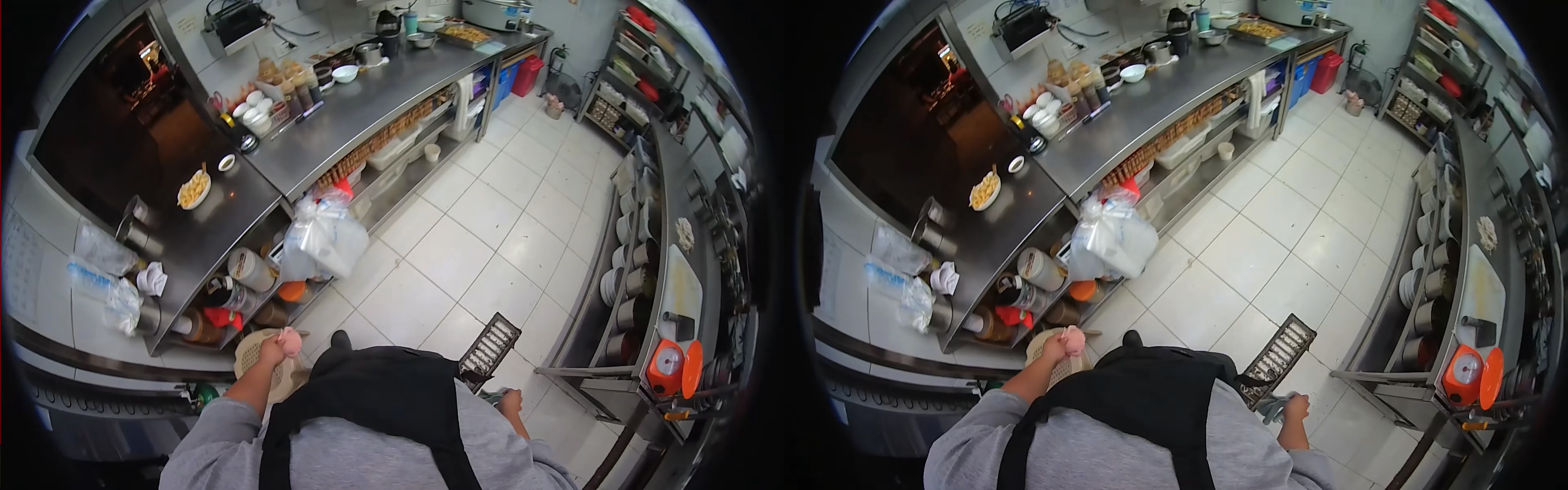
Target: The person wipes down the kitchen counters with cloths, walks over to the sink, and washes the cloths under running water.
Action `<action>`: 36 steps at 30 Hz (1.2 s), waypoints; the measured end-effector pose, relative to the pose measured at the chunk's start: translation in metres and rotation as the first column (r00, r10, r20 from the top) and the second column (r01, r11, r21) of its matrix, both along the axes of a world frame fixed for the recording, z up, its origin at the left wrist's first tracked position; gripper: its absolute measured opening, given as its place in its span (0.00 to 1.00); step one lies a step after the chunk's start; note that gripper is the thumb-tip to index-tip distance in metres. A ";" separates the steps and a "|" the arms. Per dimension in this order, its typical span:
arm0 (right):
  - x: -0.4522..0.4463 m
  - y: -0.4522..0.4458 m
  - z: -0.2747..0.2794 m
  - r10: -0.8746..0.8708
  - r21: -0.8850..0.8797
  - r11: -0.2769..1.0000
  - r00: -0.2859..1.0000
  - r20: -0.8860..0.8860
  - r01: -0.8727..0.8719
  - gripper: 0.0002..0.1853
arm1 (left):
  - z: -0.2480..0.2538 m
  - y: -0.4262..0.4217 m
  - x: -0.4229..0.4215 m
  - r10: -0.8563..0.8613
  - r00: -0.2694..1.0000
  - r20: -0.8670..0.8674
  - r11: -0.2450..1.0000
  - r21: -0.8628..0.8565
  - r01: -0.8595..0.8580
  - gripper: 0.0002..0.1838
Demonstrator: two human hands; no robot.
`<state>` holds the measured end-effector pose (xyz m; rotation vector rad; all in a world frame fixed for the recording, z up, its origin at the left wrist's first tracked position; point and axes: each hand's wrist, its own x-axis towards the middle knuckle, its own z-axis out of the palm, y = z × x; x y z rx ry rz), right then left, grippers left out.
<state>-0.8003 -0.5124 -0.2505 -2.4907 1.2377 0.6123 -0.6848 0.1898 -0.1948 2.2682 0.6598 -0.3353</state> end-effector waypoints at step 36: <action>0.123 0.060 -0.004 -0.019 0.494 0.837 0.888 0.459 -0.238 0.26 | 0.319 -0.106 0.135 0.418 0.838 0.350 0.208 -0.935 0.287 0.22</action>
